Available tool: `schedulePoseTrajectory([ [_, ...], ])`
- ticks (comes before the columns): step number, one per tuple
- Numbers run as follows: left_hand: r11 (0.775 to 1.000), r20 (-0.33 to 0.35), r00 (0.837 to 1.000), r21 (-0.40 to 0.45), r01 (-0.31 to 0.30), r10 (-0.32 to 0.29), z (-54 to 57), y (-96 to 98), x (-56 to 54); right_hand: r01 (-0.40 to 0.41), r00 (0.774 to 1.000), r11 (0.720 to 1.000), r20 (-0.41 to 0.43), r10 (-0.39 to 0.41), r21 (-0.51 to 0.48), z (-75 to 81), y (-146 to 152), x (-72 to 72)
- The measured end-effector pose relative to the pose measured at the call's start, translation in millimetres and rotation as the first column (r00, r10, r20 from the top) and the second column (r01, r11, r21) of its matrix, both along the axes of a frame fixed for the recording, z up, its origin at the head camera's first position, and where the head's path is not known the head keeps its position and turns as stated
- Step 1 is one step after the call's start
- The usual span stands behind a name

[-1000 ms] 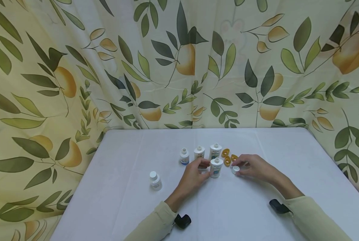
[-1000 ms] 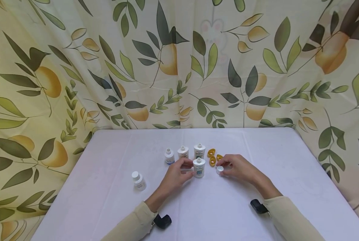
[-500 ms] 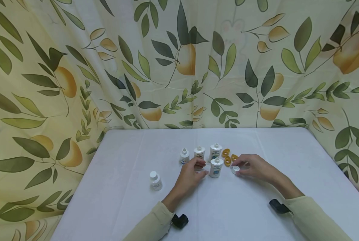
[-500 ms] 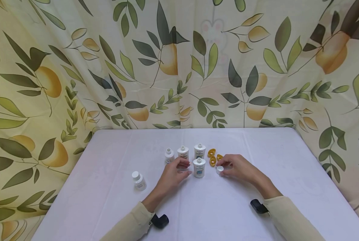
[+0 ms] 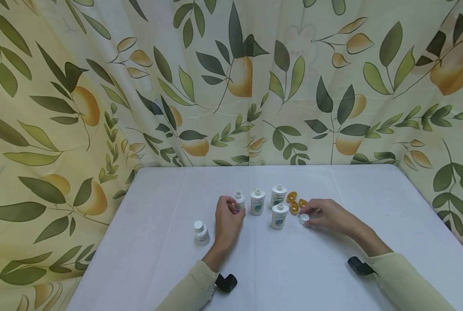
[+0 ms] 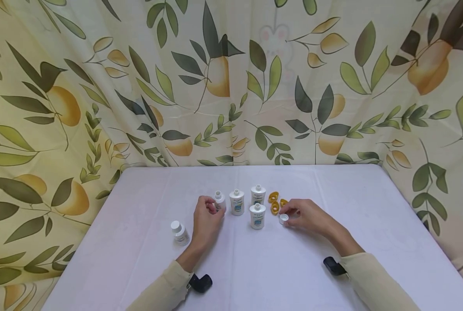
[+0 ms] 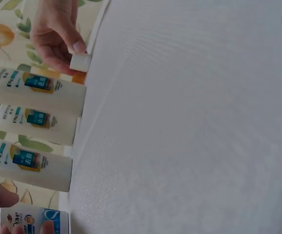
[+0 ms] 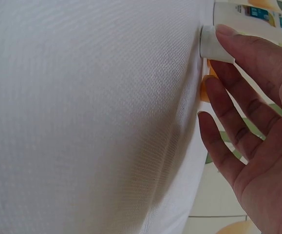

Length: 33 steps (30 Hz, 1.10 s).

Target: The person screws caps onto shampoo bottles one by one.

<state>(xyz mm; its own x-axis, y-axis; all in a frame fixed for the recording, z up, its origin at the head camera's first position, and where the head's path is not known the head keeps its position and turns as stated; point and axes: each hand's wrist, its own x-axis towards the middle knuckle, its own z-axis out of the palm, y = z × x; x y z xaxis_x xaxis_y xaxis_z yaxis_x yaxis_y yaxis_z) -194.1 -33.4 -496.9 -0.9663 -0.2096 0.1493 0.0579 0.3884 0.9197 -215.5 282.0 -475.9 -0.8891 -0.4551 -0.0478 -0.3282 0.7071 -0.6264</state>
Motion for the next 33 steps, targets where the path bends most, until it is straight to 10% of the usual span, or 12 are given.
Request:
schedulePoseTrajectory([
  [9, 0.998, 0.048, 0.997, 0.004, -0.061, 0.061, -1.1, 6.3, -8.9, -0.006, 1.000, 1.000, -0.004, 0.006, -0.008, -0.4, 0.4, 0.1],
  [33, 0.996, 0.152, 0.986, 0.078, 0.049, -0.060, -8.1, 3.6, -15.7, -0.002, 1.000, 1.000, 0.013, 0.002, -0.002, 1.2, 1.4, -0.3],
])
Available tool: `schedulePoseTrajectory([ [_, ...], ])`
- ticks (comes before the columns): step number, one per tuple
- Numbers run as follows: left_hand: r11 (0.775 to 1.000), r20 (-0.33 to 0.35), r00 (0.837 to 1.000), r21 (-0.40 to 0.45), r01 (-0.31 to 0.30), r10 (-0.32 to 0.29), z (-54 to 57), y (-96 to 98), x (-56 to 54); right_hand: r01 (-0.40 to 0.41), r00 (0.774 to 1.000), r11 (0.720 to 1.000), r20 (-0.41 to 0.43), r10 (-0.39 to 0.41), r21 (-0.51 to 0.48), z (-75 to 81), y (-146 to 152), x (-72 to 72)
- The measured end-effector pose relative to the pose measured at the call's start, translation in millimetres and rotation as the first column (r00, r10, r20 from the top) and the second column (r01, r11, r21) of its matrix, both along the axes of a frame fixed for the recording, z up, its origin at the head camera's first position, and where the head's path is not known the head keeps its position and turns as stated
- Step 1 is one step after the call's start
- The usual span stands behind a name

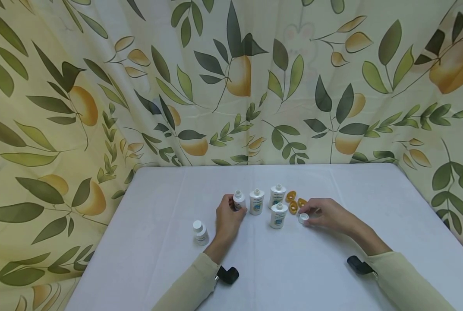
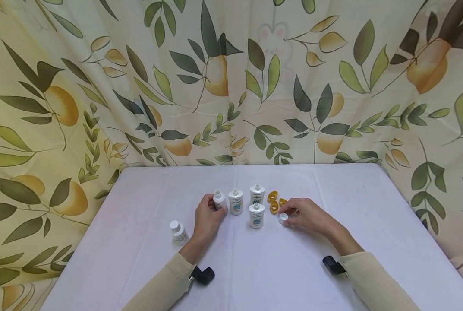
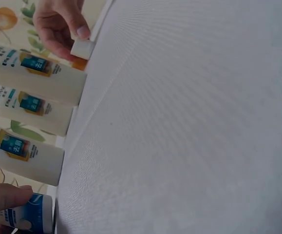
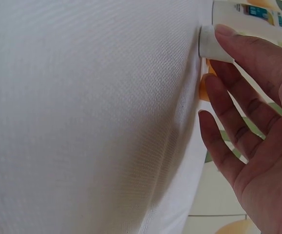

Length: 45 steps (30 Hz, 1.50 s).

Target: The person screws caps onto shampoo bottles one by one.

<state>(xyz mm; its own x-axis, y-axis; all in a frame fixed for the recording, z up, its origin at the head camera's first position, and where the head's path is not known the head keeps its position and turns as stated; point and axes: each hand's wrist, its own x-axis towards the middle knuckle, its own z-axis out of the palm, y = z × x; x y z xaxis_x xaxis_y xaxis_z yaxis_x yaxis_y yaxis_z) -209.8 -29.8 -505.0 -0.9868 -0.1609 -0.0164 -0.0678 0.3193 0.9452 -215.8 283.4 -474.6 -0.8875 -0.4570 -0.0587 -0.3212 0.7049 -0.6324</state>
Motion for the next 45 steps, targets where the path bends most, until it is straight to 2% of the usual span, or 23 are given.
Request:
schedulePoseTrajectory([
  [15, 0.998, -0.046, 0.999, 0.048, 0.026, -0.024, 7.6, -5.5, 5.1, -0.016, 1.000, 1.000, -0.014, 0.015, -0.023, 1.8, 0.1, 0.8],
  [22, 0.998, -0.124, 0.992, 0.054, 0.028, -0.021, 15.0, -7.3, 5.8, -0.015, 1.000, 1.000, -0.002, 0.015, -0.019, 2.7, -0.8, 0.9],
  [28, 0.999, -0.185, 0.983, 0.046, 0.027, -0.018, 24.5, -7.8, 6.3, -0.021, 1.000, 0.999, 0.006, 0.021, -0.027, 2.7, -1.5, 2.7],
  [33, 1.000, -0.244, 0.970, 0.019, 0.013, -0.008, 36.8, -8.6, 8.1, -0.026, 1.000, 0.998, 0.012, 0.027, -0.050, 3.1, -2.1, 4.1],
  [45, 0.996, -0.259, 0.963, 0.032, 0.078, -0.067, 62.6, -18.6, 11.8, -0.009, 0.999, 0.986, 0.048, 0.017, -0.164, 13.7, -5.3, 9.4],
])
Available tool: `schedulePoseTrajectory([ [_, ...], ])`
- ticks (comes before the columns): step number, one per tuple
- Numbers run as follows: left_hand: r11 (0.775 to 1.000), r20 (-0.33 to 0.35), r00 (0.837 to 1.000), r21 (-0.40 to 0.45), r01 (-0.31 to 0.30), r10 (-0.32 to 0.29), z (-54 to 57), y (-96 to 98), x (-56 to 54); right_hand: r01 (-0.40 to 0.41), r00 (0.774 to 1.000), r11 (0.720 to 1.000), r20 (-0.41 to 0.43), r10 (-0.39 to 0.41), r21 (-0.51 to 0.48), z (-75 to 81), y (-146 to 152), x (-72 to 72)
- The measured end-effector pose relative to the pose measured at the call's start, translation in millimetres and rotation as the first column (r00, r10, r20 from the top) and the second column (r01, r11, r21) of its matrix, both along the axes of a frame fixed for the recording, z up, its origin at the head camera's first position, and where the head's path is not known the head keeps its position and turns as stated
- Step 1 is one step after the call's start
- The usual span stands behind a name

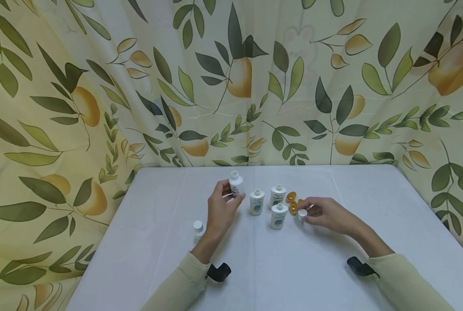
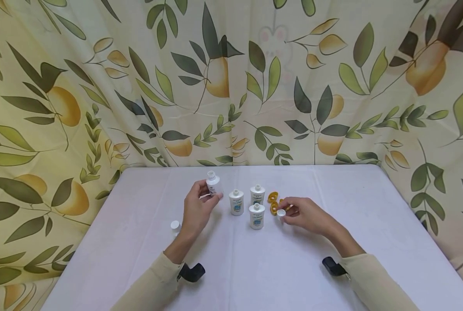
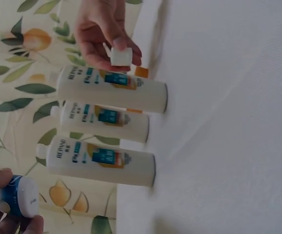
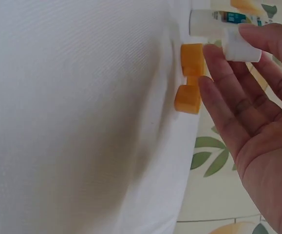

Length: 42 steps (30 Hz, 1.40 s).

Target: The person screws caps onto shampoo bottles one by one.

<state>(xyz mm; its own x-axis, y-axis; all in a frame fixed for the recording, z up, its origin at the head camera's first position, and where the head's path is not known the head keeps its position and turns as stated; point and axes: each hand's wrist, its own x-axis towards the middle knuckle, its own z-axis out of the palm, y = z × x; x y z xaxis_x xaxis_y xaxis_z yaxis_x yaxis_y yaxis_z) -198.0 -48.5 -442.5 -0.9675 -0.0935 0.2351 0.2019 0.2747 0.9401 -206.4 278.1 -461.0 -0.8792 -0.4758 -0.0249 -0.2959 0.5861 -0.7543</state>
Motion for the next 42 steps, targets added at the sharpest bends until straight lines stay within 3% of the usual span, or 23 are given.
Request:
schedulePoseTrajectory([
  [9, 0.999, -0.047, 0.998, 0.040, 0.035, -0.033, 13.6, -6.1, 0.4, 0.042, 0.996, 0.999, -0.085, -0.042, -0.002, 8.2, -6.2, 0.5],
  [20, 0.996, -0.069, 0.995, 0.038, 0.080, -0.078, 23.4, -11.8, 5.8, 0.105, 0.991, 0.992, -0.069, -0.111, -0.075, 37.9, -20.3, 6.2],
  [33, 0.989, -0.078, 0.987, 0.028, 0.143, -0.140, 31.7, -19.2, 14.6, 0.011, 0.984, 0.982, -0.172, -0.044, -0.186, 61.7, -36.0, 9.3],
  [42, 0.985, -0.075, 0.984, 0.055, 0.165, -0.161, 31.5, -20.4, 18.4, -0.062, 0.976, 0.966, -0.220, 0.006, -0.250, 75.3, -47.6, 11.6],
])
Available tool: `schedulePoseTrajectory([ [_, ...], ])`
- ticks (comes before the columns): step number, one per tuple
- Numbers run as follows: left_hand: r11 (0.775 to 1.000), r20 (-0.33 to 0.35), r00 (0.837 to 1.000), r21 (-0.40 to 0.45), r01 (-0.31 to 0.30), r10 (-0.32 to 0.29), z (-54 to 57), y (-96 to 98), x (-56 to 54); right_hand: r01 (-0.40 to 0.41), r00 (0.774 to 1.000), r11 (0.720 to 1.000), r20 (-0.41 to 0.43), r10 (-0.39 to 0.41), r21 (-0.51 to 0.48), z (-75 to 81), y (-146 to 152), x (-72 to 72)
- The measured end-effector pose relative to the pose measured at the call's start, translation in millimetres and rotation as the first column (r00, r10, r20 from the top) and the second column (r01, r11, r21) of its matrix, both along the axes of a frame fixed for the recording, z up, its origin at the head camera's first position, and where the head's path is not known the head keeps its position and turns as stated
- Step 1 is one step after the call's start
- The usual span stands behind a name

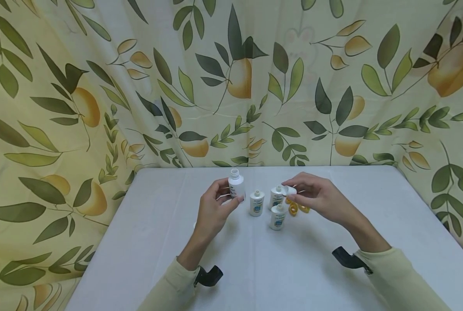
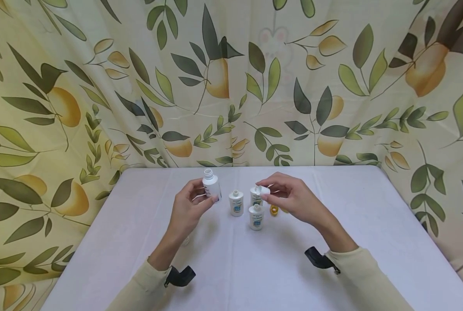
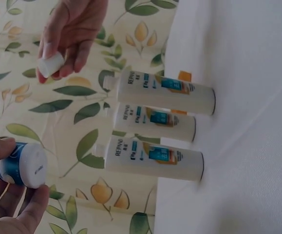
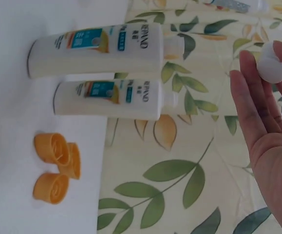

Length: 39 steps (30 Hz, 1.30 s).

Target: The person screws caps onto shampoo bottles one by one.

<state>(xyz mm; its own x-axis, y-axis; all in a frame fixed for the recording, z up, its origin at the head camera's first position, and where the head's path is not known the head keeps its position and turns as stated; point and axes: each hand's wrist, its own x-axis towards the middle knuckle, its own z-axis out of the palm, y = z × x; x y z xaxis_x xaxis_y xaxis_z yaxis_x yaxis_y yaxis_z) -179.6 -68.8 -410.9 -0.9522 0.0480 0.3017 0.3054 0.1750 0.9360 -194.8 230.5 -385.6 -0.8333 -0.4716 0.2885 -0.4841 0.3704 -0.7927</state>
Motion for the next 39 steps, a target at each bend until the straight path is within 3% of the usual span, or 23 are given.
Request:
schedulePoseTrajectory([
  [10, 0.998, -0.008, 0.999, 0.049, 0.046, -0.046, -1.5, 3.6, 5.5, 0.050, 0.998, 0.998, -0.032, -0.051, -0.033, 10.9, -12.6, 3.4],
  [16, 0.996, -0.030, 0.996, 0.037, 0.085, -0.083, -2.5, 8.1, 8.7, 0.062, 0.997, 0.997, -0.032, -0.064, -0.056, 15.6, -18.6, 3.6],
  [25, 0.987, -0.077, 0.984, 0.010, 0.160, -0.159, -2.7, 14.0, 12.4, -0.002, 0.995, 0.995, -0.097, -0.007, -0.097, 21.5, -26.0, 3.1],
  [39, 0.974, -0.067, 0.972, 0.011, 0.228, -0.227, -5.3, 23.4, 15.7, -0.086, 0.990, 0.984, -0.128, 0.066, -0.154, 28.9, -33.7, 1.7],
])
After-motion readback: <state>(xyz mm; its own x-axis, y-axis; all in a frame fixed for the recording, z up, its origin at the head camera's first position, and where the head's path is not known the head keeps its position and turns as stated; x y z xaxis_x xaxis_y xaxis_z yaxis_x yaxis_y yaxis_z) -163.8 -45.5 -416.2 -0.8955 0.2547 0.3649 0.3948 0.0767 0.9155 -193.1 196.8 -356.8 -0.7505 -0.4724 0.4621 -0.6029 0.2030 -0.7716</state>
